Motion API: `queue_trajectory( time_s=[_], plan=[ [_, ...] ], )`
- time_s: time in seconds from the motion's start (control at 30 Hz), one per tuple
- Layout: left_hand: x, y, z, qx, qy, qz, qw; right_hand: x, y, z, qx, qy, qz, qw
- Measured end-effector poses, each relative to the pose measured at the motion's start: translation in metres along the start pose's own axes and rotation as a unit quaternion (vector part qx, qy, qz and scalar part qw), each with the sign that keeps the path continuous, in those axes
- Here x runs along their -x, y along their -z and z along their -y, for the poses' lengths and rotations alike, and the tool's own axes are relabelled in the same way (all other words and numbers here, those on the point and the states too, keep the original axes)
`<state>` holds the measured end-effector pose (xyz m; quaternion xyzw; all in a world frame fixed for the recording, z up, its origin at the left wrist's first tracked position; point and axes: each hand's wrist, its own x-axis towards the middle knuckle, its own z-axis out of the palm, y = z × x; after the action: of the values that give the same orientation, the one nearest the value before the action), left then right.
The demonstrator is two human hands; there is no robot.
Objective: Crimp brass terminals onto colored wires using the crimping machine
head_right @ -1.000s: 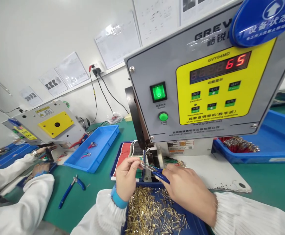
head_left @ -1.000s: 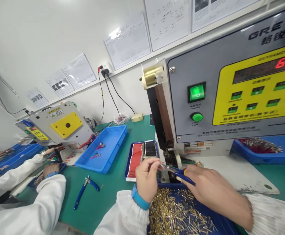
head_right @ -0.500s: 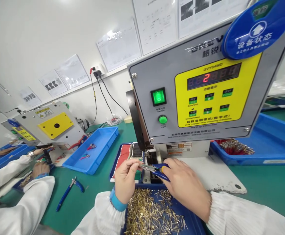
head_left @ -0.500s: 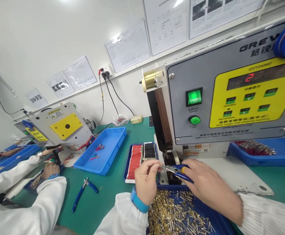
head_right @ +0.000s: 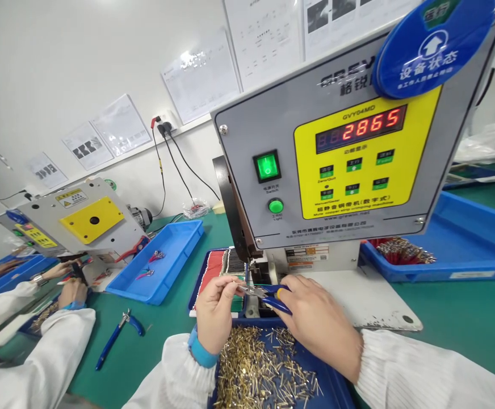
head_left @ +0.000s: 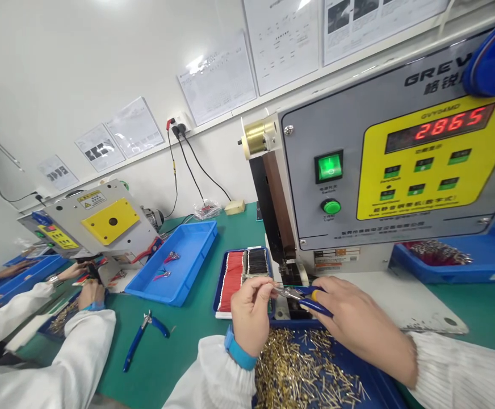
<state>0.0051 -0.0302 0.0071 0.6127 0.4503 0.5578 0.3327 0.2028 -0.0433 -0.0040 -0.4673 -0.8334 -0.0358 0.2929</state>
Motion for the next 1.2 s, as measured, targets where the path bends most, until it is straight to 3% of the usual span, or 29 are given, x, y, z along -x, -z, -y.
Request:
queue_trajectory(
  time_s=[0.17, 0.5, 1.2],
  plan=[
    [-0.0001, -0.001, -0.0007, 0.008, 0.019, -0.006, 1.0, -0.0009, 0.0002, -0.0013, 0.009, -0.003, -0.002, 1.0],
    [-0.0009, -0.0019, 0.0005, 0.044, 0.053, -0.017, 0.997, -0.0022, 0.0012, -0.0026, 0.057, -0.001, -0.072, 0.996],
    [0.0008, -0.0006, -0.0017, 0.015, 0.032, -0.019, 0.999, -0.0006, 0.0049, -0.001, 0.058, 0.006, -0.066, 0.996]
  ],
)
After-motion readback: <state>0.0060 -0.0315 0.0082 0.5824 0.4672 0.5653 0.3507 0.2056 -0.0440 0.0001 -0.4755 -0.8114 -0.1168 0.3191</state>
